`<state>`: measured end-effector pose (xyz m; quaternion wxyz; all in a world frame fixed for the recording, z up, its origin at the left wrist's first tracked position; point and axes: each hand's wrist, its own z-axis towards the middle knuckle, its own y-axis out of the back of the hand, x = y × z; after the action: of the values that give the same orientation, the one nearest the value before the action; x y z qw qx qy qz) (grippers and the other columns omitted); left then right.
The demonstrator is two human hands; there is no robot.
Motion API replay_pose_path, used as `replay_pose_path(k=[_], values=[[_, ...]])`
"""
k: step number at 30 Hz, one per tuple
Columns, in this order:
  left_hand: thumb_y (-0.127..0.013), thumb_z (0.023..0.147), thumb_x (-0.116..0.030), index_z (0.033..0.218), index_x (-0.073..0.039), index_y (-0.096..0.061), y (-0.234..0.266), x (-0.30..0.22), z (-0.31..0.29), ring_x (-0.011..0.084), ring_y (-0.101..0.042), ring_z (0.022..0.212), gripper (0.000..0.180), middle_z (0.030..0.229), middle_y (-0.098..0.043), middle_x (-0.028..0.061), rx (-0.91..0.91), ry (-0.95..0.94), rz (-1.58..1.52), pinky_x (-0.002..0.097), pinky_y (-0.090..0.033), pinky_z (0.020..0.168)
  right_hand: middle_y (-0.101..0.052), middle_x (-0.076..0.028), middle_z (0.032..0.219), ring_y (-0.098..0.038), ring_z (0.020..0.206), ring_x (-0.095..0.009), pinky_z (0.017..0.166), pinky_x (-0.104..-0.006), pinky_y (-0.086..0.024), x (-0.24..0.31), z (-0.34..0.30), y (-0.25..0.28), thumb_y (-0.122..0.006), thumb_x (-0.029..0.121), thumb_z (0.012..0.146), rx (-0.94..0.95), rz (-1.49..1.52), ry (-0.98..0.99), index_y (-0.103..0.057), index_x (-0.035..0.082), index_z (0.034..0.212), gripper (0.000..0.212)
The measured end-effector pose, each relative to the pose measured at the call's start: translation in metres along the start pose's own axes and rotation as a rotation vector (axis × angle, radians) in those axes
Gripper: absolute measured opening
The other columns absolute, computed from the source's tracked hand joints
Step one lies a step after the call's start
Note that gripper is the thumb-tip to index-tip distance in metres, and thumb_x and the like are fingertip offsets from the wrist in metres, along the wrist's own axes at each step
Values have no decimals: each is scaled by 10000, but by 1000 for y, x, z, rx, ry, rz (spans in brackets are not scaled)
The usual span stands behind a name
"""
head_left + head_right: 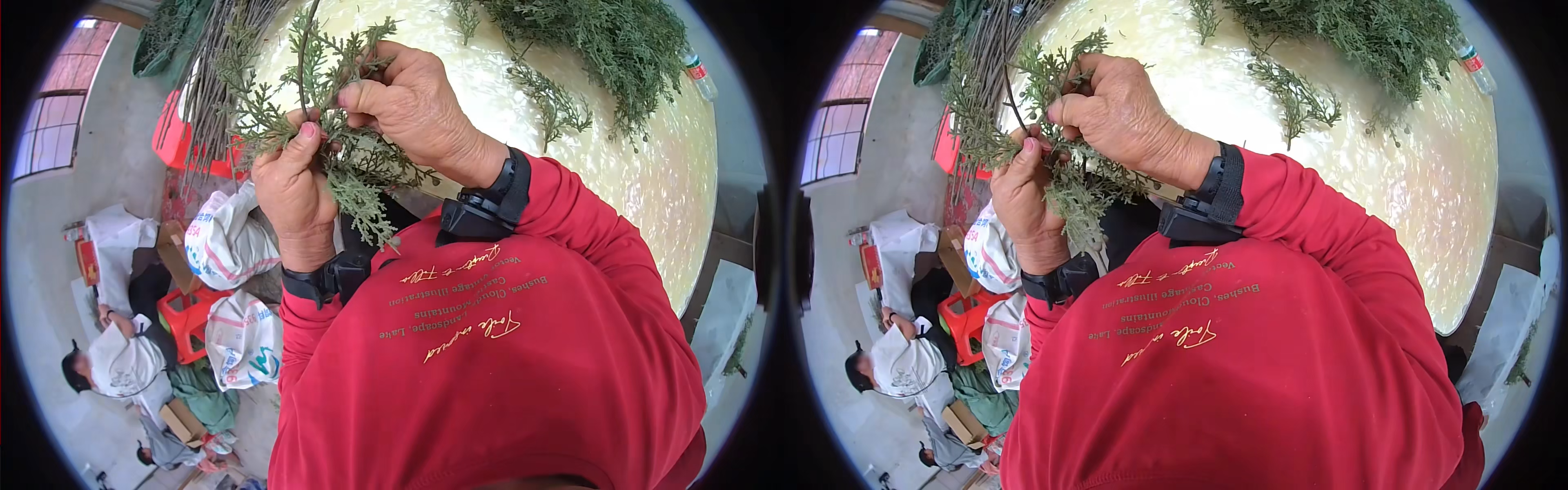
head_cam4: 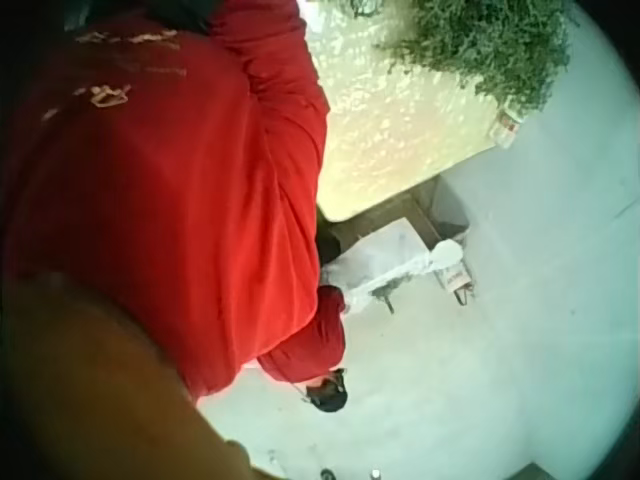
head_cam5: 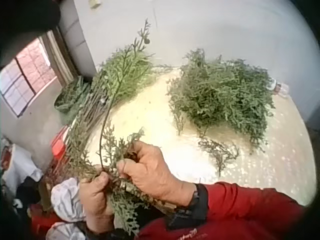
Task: Bundling green foliage stems together at a workshop table.
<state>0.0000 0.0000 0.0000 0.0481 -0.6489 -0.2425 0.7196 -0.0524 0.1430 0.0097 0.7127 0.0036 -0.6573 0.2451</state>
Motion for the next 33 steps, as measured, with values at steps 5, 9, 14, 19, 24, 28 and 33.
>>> replay_pose_path(k=[5,9,14,19,24,28,33], values=[[-589,778,9,942,52,-588,-7,3,-1,173,-574,702,170,848,-617,108,13,-39,-63,288,-485,618,-589,-37,756,-539,606,-80,546,-197,-462,-1,-2,2,-636,89,755,-25,24,29,-554,-18,901,199],[-591,775,16,933,48,-590,-11,4,-1,173,-575,703,162,848,-617,107,25,-34,-58,281,-482,619,-589,-36,749,-539,600,-81,542,-198,-462,-3,-3,3,-640,81,749,-43,-1,33,-554,-19,900,201],[-595,768,26,927,49,-591,-12,7,-5,169,-575,708,161,857,-618,105,26,-30,-50,273,-477,640,-589,-40,742,-538,592,-82,539,-200,-462,0,-8,6,-645,61,736,-58,78,27,-551,-21,902,208],[-598,765,31,927,52,-590,-14,9,-7,164,-575,714,164,857,-617,105,-5,-39,-32,270,-476,646,-591,-44,735,-538,588,-82,537,-201,-461,-3,-9,9,-656,38,718,-48,-7,66,-550,-23,907,226],[-598,767,27,927,55,-589,-19,11,-8,164,-576,718,163,857,-617,106,4,-50,-50,269,-477,634,-591,-42,727,-539,588,-81,538,-201,-460,-2,-10,10,-658,24,713,-48,28,106,-552,-19,911,228],[-597,767,22,925,59,-590,-21,12,-9,165,-576,710,162,851,-618,105,18,-17,-29,269,-476,625,-589,-39,717,-539,586,-81,538,-203,-458,-4,-10,12,-657,23,719,-70,136,89,-555,-13,913,222],[-600,768,15,919,61,-593,-23,15,-10,164,-575,693,158,842,-622,106,21,-29,-46,265,-474,622,-591,-35,719,-537,587,-80,540,-202,-459,-3,-11,14,-655,24,727,-61,40,101,-558,-9,917,216]])
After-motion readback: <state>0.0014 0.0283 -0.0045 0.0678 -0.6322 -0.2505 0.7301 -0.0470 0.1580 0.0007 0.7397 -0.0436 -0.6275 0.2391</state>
